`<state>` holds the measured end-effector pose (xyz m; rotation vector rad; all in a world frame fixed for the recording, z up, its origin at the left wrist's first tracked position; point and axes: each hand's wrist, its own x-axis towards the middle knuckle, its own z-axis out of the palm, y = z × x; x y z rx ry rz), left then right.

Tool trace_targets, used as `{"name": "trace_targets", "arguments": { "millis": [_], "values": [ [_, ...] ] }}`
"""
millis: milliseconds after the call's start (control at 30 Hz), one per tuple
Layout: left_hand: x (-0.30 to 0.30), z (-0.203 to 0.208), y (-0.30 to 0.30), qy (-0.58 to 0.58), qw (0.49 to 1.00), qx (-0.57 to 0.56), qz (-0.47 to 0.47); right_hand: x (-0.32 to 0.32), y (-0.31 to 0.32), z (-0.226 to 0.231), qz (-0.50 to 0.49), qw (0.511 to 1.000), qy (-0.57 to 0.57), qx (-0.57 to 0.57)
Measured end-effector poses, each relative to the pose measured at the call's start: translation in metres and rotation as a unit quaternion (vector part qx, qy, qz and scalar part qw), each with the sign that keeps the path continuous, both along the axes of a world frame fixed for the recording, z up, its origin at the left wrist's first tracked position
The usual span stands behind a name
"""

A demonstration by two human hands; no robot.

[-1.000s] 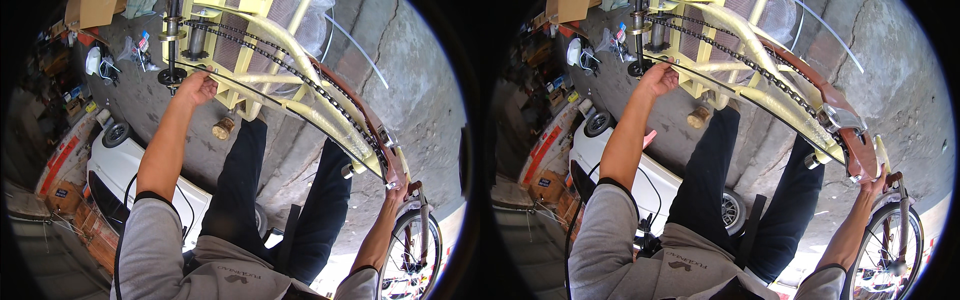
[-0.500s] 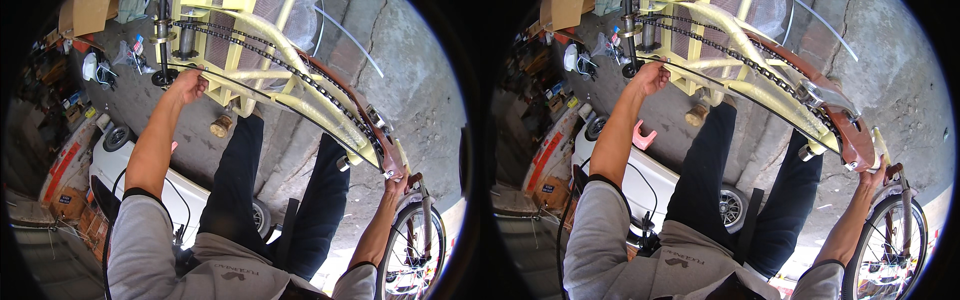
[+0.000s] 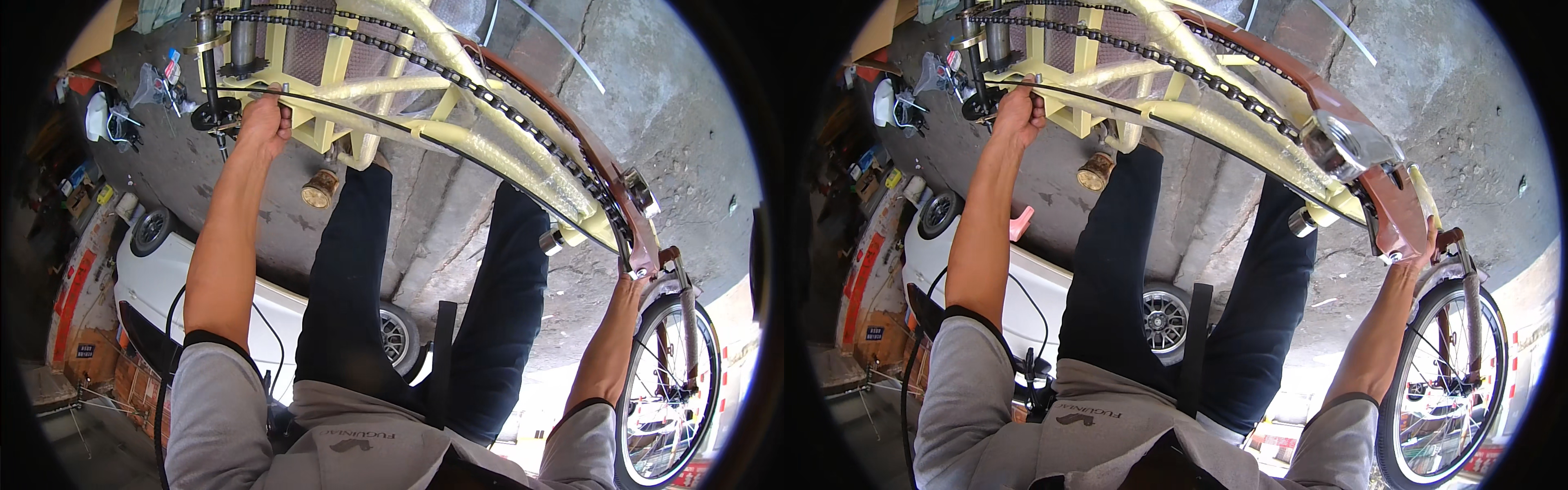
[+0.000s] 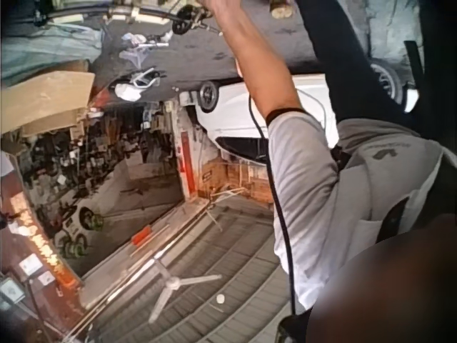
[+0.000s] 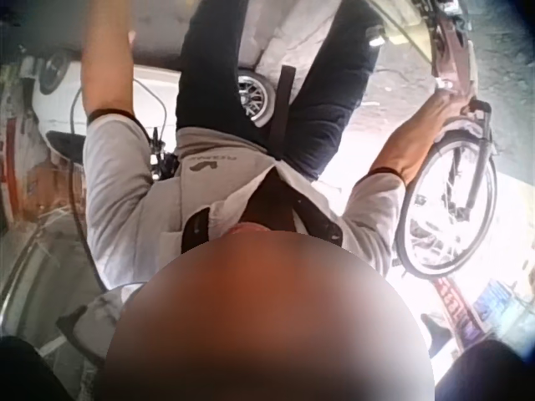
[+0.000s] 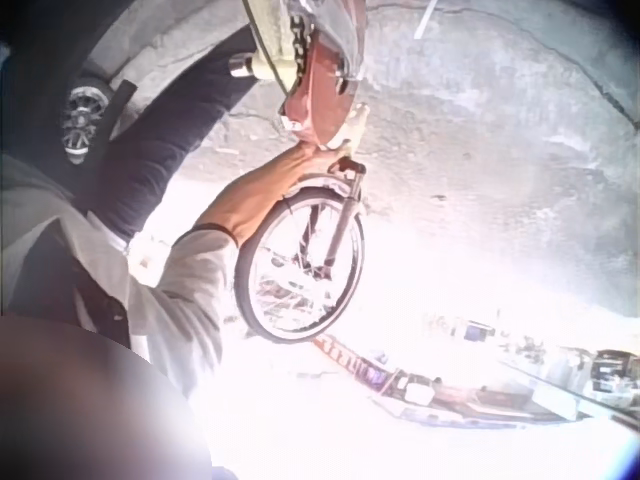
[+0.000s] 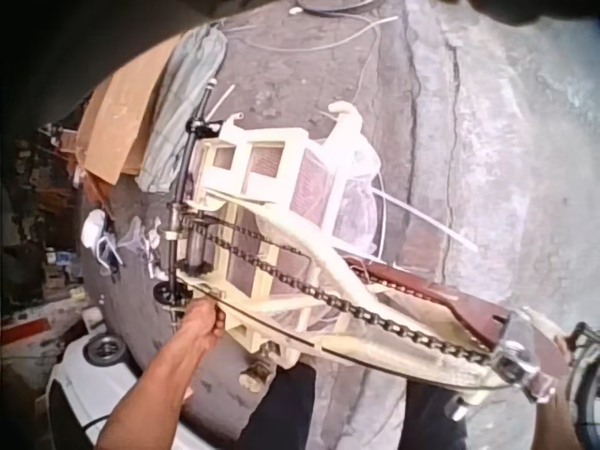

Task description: The person assembles a bicycle by routing cables, attaching the chain, and tightening bolts on the frame and crankset. The person uses a wrench and hands to secure components and align the drivetrain on an upside-down bicycle frame.

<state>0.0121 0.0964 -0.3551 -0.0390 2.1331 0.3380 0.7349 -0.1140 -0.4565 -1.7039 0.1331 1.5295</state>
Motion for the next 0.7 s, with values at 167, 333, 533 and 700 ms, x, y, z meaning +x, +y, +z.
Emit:
{"name": "trace_targets", "arguments": {
  "millis": [167, 333, 533, 700],
  "values": [
    [-0.009, 0.002, 0.000, -0.011, 0.999, -0.015, -0.033, -0.024, 0.008, 0.003, -0.092, 0.949, 0.278, 0.120],
    [-0.012, 0.003, 0.002, -0.029, 0.998, -0.017, -0.057, -0.021, 0.014, -0.005, -0.149, 0.973, 0.152, 0.093],
    [-0.016, 0.009, 0.005, -0.070, 0.993, -0.017, -0.091, -0.031, 0.021, -0.007, -0.185, 0.980, 0.046, 0.049],
    [-0.021, 0.011, 0.004, -0.109, 0.991, -0.012, -0.080, -0.055, 0.046, 0.008, -0.030, 0.998, -0.044, 0.028]
  ]
}}
